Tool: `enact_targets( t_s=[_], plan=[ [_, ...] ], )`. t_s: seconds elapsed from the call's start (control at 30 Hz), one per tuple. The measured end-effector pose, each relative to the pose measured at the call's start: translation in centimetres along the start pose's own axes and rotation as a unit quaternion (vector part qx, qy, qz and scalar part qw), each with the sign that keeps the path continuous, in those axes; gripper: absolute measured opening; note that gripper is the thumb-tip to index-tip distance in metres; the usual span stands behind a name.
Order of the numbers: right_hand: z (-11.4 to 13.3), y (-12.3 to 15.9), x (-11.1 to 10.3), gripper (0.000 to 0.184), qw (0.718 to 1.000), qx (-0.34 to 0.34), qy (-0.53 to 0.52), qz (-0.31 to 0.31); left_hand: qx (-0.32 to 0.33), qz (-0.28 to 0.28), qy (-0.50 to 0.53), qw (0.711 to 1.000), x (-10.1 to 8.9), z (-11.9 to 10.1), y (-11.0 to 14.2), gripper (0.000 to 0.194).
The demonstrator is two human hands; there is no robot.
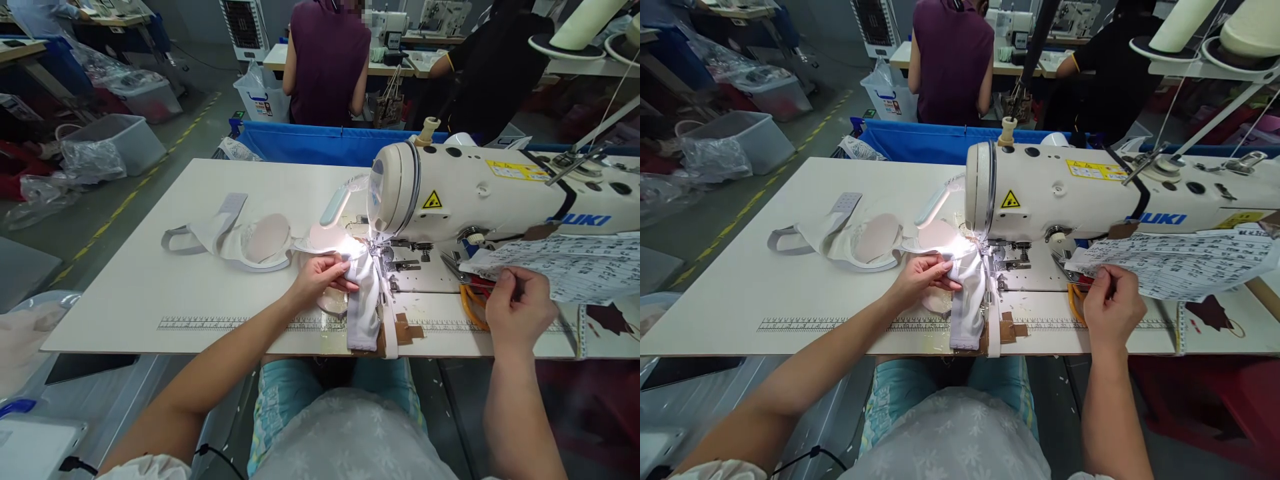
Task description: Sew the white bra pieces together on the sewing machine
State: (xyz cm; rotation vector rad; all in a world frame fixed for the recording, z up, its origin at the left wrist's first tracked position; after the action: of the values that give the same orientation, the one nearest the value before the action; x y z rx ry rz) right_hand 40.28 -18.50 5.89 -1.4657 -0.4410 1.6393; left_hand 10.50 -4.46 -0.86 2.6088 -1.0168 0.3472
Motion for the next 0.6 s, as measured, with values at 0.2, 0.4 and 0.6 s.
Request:
enact_targets(
  t_s=[0.2, 0.4, 0.6],
  plan=[
    [-1.5, 0.0, 0.6, 0.032, 0.998, 0.019, 0.054, 0.008, -0.008, -0.003, -0.010, 1.000, 0.1, 0.3, 0.0, 0.038],
    [-1.2, 0.2, 1.0, 0.030, 0.999, 0.017, 0.036, 0.018, -0.011, 0.001, -0.008, 1.000, 0.1, 0.4, 0.0, 0.039],
    [1.0, 1.1, 0.9, 0.023, 0.993, 0.053, -0.102, 0.041, -0.022, 0.002, 0.007, 1.000, 0.1, 0.5, -0.1, 0.038]
  ],
)
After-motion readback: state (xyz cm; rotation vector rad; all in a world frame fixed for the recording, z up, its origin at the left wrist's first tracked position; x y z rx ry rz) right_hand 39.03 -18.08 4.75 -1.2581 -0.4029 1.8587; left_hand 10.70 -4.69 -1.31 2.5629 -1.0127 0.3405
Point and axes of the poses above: each hand's wrist, its own y-axis away from the middle knuckle, its own x-axis out of the palm, z = x × y, the point moved 7 cm from there along -y, towards the middle knuckle, and after that the axes turned 6 degrees about z, right-handed, at the moved point
